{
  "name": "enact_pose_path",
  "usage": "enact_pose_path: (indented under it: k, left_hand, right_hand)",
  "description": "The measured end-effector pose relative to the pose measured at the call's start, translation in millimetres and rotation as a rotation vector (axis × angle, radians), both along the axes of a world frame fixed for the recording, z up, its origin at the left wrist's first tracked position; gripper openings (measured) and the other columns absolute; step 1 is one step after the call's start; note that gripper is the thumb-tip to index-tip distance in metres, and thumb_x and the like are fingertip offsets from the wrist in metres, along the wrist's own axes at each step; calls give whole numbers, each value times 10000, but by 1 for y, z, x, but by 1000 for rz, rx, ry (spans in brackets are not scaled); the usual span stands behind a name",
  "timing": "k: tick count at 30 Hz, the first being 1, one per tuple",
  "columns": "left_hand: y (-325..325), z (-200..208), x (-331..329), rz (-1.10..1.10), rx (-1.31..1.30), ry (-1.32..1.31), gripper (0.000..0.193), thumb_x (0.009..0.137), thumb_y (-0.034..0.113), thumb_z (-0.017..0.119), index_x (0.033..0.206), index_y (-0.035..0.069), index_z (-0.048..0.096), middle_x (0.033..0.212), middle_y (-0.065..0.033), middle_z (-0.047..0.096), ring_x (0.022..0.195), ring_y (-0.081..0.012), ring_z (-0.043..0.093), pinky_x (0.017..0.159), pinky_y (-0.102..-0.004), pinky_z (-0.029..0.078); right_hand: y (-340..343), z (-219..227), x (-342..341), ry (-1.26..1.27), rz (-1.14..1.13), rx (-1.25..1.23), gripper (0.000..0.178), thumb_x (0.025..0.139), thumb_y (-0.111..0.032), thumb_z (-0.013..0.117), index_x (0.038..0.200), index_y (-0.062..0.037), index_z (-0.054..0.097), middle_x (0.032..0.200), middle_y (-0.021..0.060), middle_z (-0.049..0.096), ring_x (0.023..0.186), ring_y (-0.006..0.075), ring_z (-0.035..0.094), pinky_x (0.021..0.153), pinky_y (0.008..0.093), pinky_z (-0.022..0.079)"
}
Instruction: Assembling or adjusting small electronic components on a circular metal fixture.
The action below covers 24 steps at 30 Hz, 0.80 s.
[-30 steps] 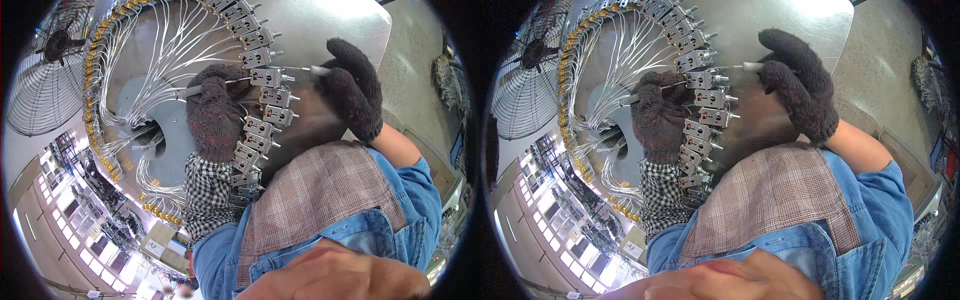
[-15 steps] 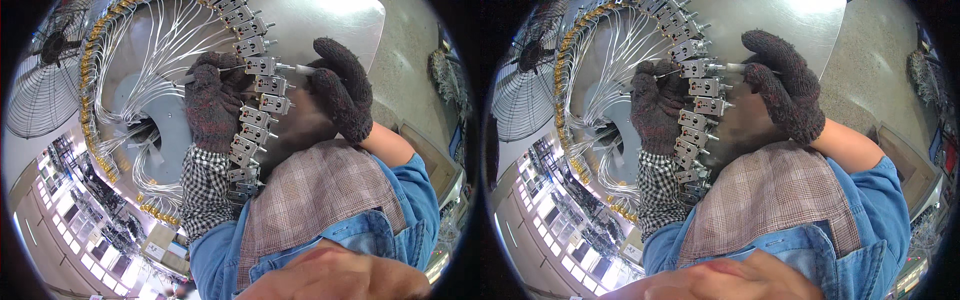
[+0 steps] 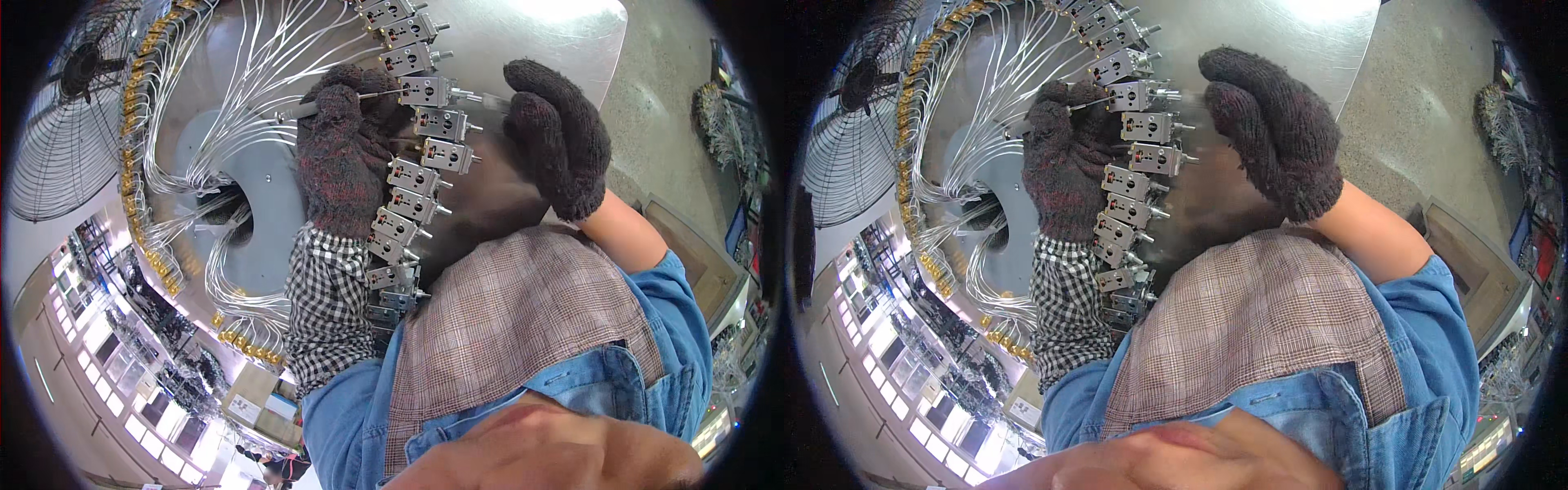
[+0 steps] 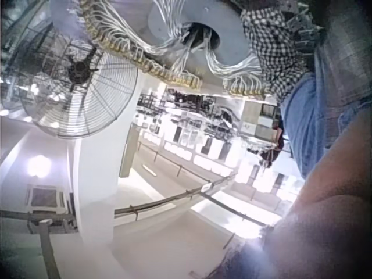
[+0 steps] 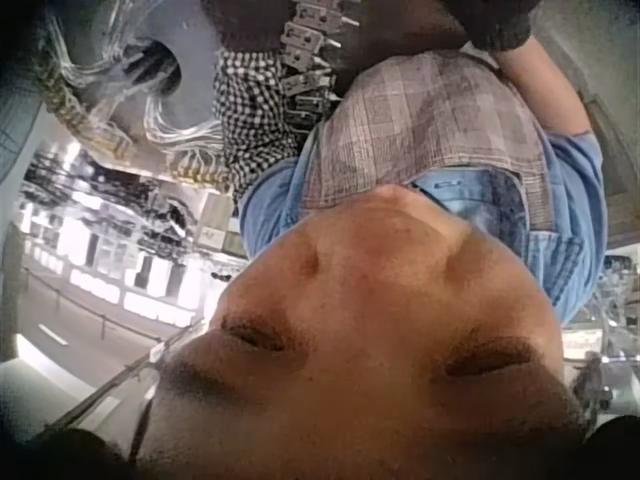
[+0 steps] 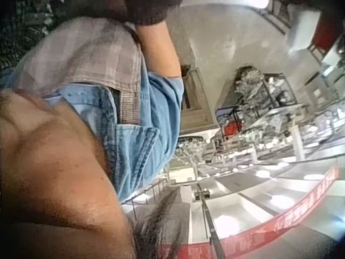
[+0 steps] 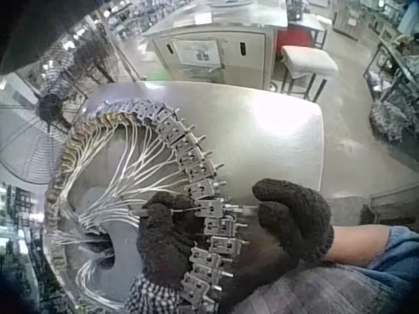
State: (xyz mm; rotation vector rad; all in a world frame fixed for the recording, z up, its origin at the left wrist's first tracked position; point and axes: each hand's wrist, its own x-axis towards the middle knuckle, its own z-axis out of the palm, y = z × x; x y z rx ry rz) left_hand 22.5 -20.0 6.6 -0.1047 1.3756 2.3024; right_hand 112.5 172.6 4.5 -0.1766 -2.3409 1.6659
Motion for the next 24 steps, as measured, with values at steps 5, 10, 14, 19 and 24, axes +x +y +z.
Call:
enact_pose_path:
  k: [5, 10, 14, 19, 24]
  left_hand:
    - [5, 8, 1, 18, 1, 7, 294, 919, 309, 459, 992, 30, 513, 912, -109, 588, 832, -223, 612, 717, -358, 545]
    - [5, 5, -1, 20, 13, 39, 279, 913, 293, 476, 980, 26, 522, 907, -108, 588, 835, -225, 612, 718, -360, 544]
    - [6, 7, 1, 27, -36, 44, 292, 912, 237, 478, 1117, 31, 468, 959, -124, 575, 865, -238, 602, 745, -367, 541]
    - [4, 8, 2, 66, -24, 35, 338, 896, 226, 516, 1190, 76, 444, 977, -117, 582, 836, -233, 610, 702, -357, 550]
    - [3, 11, 2, 94, -76, 12, 315, 891, 177, 521, 1178, 68, 449, 981, -115, 582, 855, -221, 606, 714, -353, 552]
  right_hand:
    - [1, -6, -5, 340, -13, 132, 281, 859, -96, 565, 1119, 5, 535, 1028, 143, 605, 853, 180, 616, 733, 291, 501]
    - [-6, -2, -2, 196, -22, 82, 276, 869, -119, 552, 1123, -12, 537, 1025, 141, 607, 952, 188, 595, 779, 298, 486]
    - [6, 0, -3, 196, -2, 188, 281, 884, -153, 533, 1142, -41, 534, 1012, 104, 615, 970, 164, 588, 730, 285, 494]
    - [-7, 5, -2, 79, -53, -161, 280, 882, -147, 536, 1143, -46, 534, 1022, 92, 611, 913, 155, 596, 689, 289, 504]
    - [4, 3, -3, -22, -3, -65, 273, 887, -173, 532, 1132, -52, 543, 1018, 97, 599, 751, 149, 616, 645, 278, 510]
